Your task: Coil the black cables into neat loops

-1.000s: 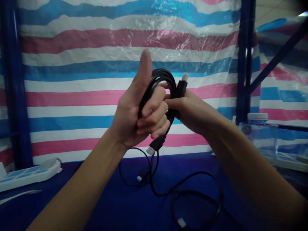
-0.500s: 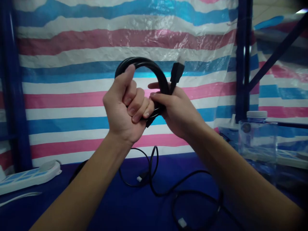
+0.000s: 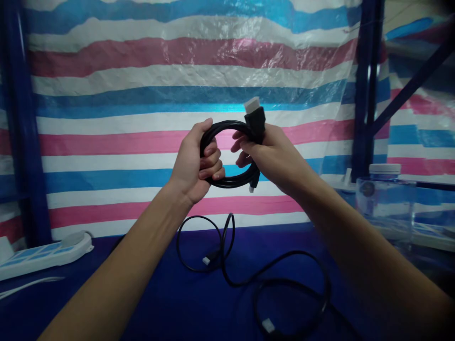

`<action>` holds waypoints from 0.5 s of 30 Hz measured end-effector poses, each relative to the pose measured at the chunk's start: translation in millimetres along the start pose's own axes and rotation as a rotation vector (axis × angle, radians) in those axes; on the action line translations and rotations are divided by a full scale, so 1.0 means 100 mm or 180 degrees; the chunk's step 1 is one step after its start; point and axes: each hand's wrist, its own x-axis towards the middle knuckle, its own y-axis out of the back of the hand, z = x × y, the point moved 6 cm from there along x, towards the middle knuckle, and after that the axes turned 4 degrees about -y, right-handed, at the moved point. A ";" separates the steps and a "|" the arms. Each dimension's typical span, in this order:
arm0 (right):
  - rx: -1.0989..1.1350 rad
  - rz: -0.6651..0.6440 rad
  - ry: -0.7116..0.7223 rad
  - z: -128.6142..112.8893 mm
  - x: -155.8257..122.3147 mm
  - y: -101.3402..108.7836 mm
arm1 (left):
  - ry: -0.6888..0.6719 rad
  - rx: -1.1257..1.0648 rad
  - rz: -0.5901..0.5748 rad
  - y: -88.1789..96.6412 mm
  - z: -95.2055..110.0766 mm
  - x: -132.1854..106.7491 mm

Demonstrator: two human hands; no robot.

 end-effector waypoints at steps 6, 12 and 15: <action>0.0528 0.0009 0.0198 -0.13 -0.05 -0.03 | 0.0200 0.0330 -0.0514 -0.07 0.18 -0.08; 0.0787 0.0603 0.0516 -0.08 -0.06 0.07 | 0.0254 0.0711 -0.1337 -0.35 0.17 -0.23; 0.0360 0.0700 0.0703 -0.12 -0.06 0.12 | 0.0300 0.0712 -0.1666 -0.42 0.11 -0.25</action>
